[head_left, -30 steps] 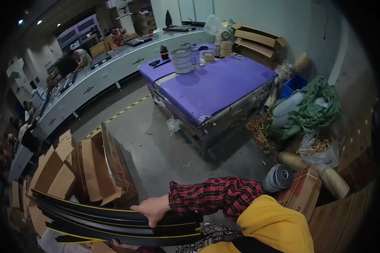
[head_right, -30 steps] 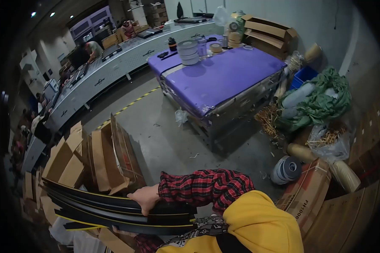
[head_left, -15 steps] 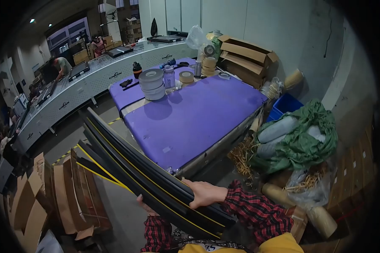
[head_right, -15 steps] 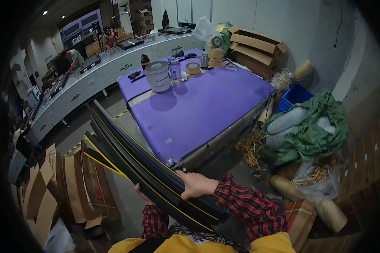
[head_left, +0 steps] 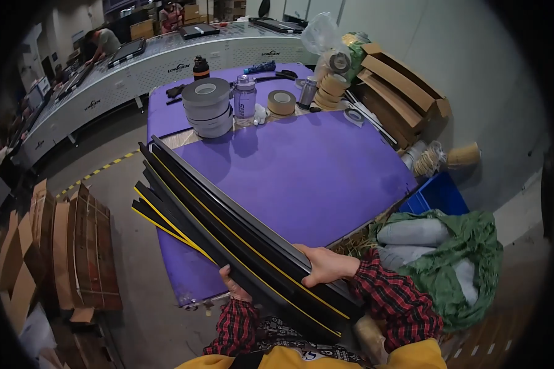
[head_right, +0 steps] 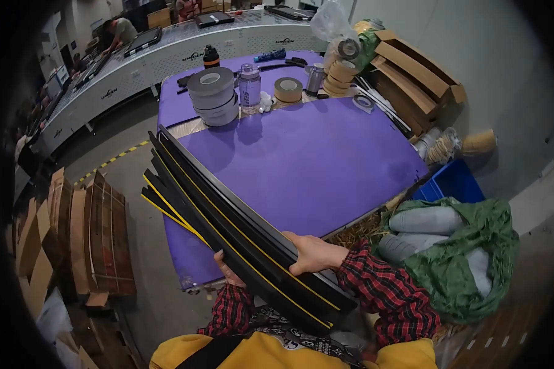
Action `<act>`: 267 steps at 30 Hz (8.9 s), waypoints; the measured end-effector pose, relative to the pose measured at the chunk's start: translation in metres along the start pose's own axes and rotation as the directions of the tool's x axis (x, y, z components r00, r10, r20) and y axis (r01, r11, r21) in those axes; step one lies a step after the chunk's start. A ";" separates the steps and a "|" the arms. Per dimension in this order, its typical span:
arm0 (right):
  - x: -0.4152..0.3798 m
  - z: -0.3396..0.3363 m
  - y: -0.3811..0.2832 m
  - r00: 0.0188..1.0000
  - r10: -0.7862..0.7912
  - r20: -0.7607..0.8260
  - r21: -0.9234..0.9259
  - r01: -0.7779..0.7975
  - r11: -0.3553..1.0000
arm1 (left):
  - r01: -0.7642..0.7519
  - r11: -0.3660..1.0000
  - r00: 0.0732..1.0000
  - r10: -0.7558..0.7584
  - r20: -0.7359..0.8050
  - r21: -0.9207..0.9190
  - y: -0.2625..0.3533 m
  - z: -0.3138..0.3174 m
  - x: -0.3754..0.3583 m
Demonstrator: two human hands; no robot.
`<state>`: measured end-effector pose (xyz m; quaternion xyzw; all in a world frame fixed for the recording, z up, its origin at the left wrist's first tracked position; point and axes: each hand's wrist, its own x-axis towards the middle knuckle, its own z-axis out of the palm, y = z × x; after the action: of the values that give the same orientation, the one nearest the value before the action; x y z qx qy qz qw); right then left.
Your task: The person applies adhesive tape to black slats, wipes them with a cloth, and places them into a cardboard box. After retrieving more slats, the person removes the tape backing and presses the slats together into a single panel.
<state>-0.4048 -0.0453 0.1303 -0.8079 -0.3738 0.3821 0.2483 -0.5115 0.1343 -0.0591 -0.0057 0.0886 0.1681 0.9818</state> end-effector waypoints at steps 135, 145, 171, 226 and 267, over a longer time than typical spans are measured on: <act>0.099 -0.293 0.456 0.676 -0.418 -0.606 -0.400 0.196 0.896 | -0.013 -0.793 0.979 -0.134 -0.153 0.609 -0.197 0.100 0.357; 0.103 -0.318 0.480 0.891 -0.390 -0.231 -0.441 0.262 0.859 | -0.301 -0.875 0.952 -0.256 0.167 0.379 -0.222 0.063 0.287; 0.213 -0.285 0.409 0.552 -0.471 -0.688 -0.497 0.114 0.860 | 0.279 -0.950 0.863 0.313 0.398 0.141 -0.142 0.036 0.343; 0.230 -0.382 0.417 0.567 -0.491 -0.662 -0.555 0.070 0.829 | -0.089 -0.940 0.769 0.144 0.622 0.328 -0.118 0.071 0.419; 0.318 -0.375 0.415 0.579 -0.328 -0.747 -0.436 -0.054 0.898 | -0.137 -0.949 0.873 0.018 0.487 0.282 -0.091 0.084 0.482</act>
<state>0.2046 -0.0839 -0.0728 -0.8926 -0.3553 -0.1340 0.2430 -0.0199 0.2109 -0.0629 0.9642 0.1453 0.1869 0.1193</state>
